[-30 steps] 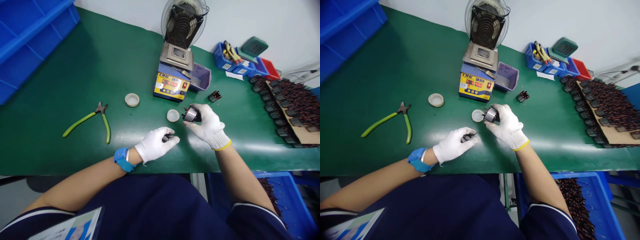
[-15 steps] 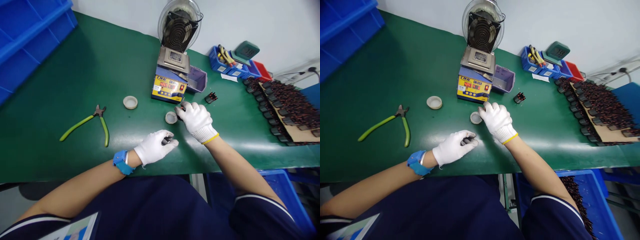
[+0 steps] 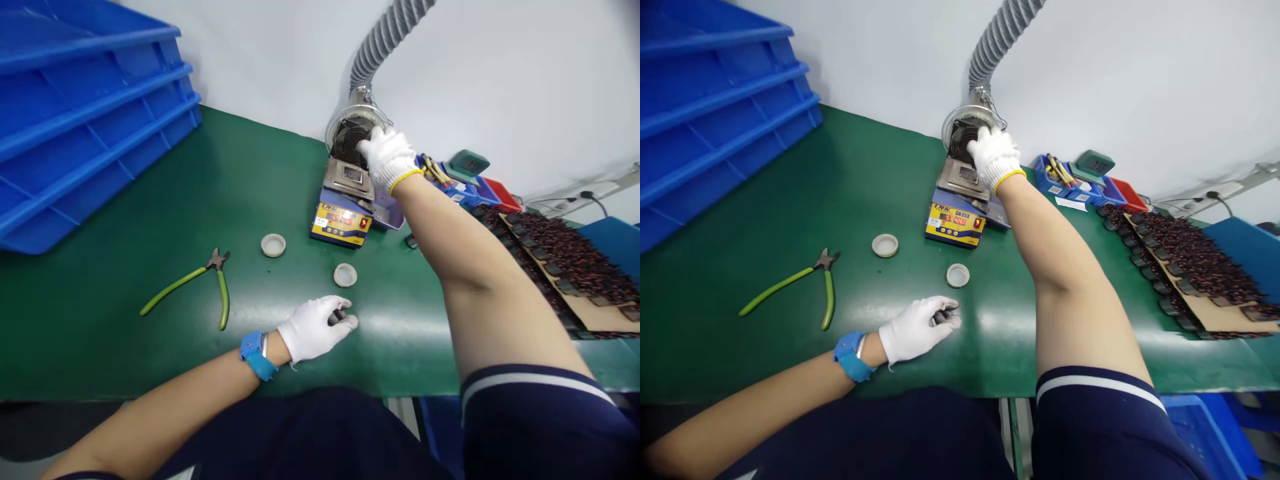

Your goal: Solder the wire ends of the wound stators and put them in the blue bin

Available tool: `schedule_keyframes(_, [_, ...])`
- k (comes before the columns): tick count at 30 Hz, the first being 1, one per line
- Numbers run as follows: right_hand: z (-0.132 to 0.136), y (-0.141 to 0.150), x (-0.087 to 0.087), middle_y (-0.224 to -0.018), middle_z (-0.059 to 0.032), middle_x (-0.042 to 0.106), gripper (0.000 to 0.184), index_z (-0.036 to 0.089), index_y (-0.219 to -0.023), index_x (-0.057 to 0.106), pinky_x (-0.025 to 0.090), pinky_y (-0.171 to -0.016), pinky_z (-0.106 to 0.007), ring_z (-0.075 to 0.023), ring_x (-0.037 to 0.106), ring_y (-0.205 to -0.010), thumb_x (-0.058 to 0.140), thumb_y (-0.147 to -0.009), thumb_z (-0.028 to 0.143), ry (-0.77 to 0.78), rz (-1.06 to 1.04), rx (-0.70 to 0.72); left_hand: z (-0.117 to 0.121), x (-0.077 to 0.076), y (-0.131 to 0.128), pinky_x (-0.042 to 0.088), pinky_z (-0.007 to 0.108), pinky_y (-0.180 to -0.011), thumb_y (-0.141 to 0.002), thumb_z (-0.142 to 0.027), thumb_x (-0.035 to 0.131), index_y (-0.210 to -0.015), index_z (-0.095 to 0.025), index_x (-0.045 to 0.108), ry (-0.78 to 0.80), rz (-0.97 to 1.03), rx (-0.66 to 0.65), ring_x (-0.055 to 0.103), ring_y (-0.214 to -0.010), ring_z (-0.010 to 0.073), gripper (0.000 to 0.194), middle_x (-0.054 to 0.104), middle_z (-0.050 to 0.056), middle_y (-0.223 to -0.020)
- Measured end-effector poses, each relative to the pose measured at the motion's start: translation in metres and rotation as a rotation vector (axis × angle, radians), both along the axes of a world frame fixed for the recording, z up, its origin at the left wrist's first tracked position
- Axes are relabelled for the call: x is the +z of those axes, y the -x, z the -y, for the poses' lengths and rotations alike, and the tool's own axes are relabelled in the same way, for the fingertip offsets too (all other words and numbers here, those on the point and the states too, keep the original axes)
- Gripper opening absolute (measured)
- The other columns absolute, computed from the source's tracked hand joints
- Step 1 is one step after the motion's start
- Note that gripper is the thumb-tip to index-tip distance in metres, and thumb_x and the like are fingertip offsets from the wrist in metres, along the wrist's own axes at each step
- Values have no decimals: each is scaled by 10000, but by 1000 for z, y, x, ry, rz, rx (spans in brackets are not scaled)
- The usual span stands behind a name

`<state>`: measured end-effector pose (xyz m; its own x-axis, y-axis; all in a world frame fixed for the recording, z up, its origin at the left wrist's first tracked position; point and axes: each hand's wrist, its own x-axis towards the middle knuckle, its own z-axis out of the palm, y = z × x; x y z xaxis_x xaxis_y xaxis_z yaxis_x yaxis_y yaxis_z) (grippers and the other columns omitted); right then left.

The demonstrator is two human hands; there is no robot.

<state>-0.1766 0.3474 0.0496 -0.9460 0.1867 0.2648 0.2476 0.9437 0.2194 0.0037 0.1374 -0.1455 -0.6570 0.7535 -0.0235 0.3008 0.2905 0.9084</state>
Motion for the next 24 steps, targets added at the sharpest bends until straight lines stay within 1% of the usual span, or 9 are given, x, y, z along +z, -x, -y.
schedule_keyframes(2, [0,10,-9,-1318,-220,533,385,42,-1344,551,441,-964,-528,-421,501,-1293,500,-992,189,-58,15,45,0,1,0,533,342,-811,-911,-539,564,-1228,-177,653,-6,11,-19,687,-865,188,490,725,51,-1012])
schedule_keyframes(4, [-3,12,-14,-1343,-228,532,414,103,-1317,597,459,-957,-591,-440,494,-1306,605,-904,74,-88,56,62,1,2,0,539,340,-823,-907,-534,564,-1231,-168,649,-5,20,-35,686,-878,186,496,725,47,-1020])
schedule_keyframes(7, [-15,2,-8,-1354,-201,531,447,115,-1320,615,464,-957,-561,-448,512,-1275,648,-878,173,-89,32,88,3,4,-1,545,346,-840,-906,-544,550,-1221,-155,653,11,5,-54,685,-925,202,511,721,57,-1065])
schedule_keyframes(11, [-32,-10,9,-1097,-167,652,658,-3,-1169,652,471,-801,-438,-372,641,-1065,471,-879,560,99,-96,-4,3,6,-1,545,358,-842,-915,-559,527,-1199,-164,665,37,-32,-73,681,-958,224,507,711,62,-1078])
schedule_keyframes(13, [-36,-10,9,-883,-140,662,729,-37,-996,671,465,-727,-408,-304,677,-904,366,-890,616,272,-143,-67,3,5,-1,545,356,-844,-918,-562,524,-1208,-164,661,30,-36,-79,680,-952,220,511,708,57,-1072])
schedule_keyframes(16, [-36,-2,-4,-713,-95,634,511,54,-815,681,514,-752,-411,-252,674,-769,582,-861,553,500,-260,-81,2,3,0,546,350,-846,-921,-562,525,-1214,-161,659,19,-37,-79,680,-949,214,514,707,53,-1073])
schedule_keyframes(18, [-34,6,-15,-686,-78,611,382,110,-743,661,532,-805,-442,-268,668,-797,689,-801,487,532,-297,-63,2,3,0,547,344,-844,-919,-555,530,-1210,-161,661,20,-35,-78,682,-949,210,507,710,52,-1073])
schedule_keyframes(21, [-35,14,-27,-658,-64,566,310,144,-688,618,518,-882,-471,-290,648,-862,748,-759,416,611,-312,-33,2,3,0,545,334,-836,-913,-530,540,-1199,-156,666,19,-39,-74,684,-943,204,487,714,52,-1066])
schedule_keyframes(24, [-39,12,-26,-607,-54,519,326,150,-661,602,519,-842,-497,-275,626,-761,768,-737,420,764,-360,-25,3,3,0,541,327,-826,-912,-515,547,-1196,-151,669,12,-46,-70,687,-928,197,478,719,52,-1055])
